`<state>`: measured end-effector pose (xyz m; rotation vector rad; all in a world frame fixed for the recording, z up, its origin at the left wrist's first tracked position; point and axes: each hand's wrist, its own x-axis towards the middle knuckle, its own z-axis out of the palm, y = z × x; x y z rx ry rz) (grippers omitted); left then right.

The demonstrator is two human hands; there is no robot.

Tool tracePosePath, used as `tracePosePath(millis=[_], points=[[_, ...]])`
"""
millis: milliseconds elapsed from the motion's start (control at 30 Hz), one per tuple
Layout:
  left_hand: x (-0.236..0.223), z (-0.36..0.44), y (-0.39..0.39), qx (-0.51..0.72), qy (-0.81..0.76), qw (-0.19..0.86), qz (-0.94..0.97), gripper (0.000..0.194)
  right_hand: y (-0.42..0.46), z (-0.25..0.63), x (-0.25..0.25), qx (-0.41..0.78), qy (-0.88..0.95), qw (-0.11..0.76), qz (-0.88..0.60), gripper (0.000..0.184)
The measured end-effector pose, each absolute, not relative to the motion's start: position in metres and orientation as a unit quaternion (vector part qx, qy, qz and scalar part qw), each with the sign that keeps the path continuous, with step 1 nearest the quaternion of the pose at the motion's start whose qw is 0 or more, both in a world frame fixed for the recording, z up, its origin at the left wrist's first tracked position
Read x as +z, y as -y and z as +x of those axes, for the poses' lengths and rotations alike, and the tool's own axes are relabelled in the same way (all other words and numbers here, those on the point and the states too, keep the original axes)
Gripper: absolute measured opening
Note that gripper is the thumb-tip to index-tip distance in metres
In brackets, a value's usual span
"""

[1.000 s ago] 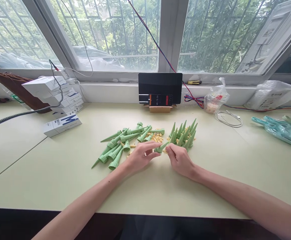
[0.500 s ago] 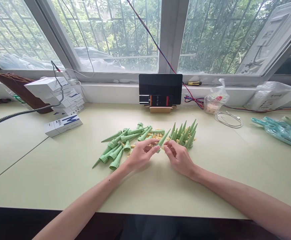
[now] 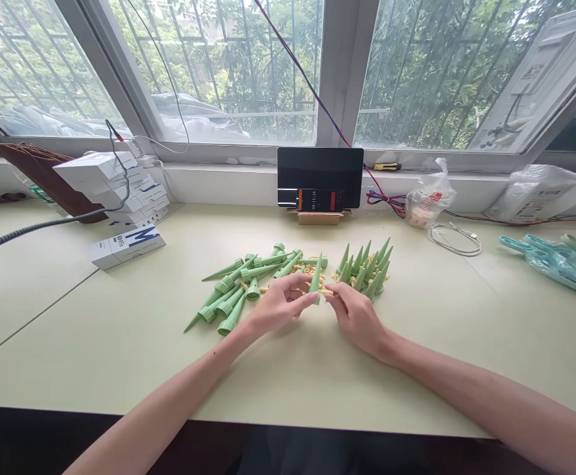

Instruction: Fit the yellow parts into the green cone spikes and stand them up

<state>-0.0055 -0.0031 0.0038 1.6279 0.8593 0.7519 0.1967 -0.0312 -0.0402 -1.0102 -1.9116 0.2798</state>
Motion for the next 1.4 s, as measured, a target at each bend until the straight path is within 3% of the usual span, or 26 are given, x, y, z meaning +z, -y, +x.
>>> tracePosePath(millis=[633,800,967,1400], points=[[-0.007,-0.004,0.003,0.337,-0.361,0.409,0.767,0.021,0.033,0.196,-0.037,0.154,0.800,0.418,-0.402,0.028],[-0.005,0.000,0.007,0.352,-0.301,0.338,0.820,0.008,0.033,0.197,-0.037,0.161,0.808,0.414,-0.387,0.028],[-0.005,0.003,0.010,0.376,-0.272,0.275,0.842,0.008,0.034,0.197,-0.038,0.167,0.802,0.423,-0.386,0.030],[-0.002,0.000,0.005,0.354,-0.339,0.479,0.728,0.022,0.034,0.198,-0.033,0.202,0.762,0.451,-0.418,0.028]])
